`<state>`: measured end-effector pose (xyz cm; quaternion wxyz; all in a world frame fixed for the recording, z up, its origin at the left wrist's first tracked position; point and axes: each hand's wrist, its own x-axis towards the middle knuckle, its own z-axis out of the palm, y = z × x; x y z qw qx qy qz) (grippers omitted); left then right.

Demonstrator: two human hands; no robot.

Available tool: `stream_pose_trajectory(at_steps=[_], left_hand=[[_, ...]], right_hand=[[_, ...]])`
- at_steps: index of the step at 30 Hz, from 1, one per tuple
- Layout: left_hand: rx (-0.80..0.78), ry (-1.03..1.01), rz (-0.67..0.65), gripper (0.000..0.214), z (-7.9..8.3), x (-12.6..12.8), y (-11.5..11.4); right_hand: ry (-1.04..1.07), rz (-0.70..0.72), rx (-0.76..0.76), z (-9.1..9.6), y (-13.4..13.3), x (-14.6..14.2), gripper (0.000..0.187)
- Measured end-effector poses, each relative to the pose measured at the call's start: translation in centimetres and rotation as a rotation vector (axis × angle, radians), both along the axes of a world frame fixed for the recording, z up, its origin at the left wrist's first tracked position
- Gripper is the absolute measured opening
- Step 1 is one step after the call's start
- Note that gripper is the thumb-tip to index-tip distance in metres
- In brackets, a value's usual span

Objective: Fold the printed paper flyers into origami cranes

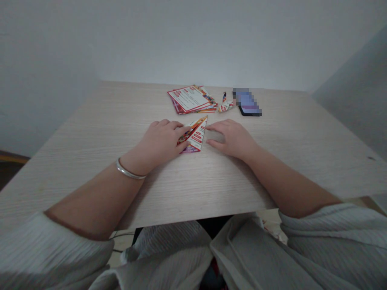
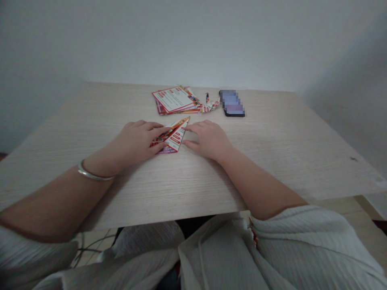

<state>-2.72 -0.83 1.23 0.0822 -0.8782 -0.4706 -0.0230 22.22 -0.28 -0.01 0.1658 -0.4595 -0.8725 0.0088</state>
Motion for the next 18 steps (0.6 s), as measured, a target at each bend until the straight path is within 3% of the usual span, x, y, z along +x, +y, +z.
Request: stream_pose_trajectory(at_steps=[3,5,11,18], left_hand=[[0.009,-0.006,0.032,0.051,0.1,0.3,0.0],[0.014,0.017,0.054,0.053,0.3,0.6,0.0],[0.024,0.054,0.08,0.05,0.6,0.9,0.1],[0.05,0.064,0.114,0.052,0.8,0.9,0.1]], right_hand=[[-0.018,-0.036,-0.048,0.1,-0.4,-0.9,0.073],[-0.038,-0.041,-0.055,0.2,-0.7,-1.5,0.08],[-0.063,-0.048,-0.047,0.3,-0.9,-2.1,0.079],[-0.089,-0.071,-0.031,0.5,-0.8,-1.9,0.061]])
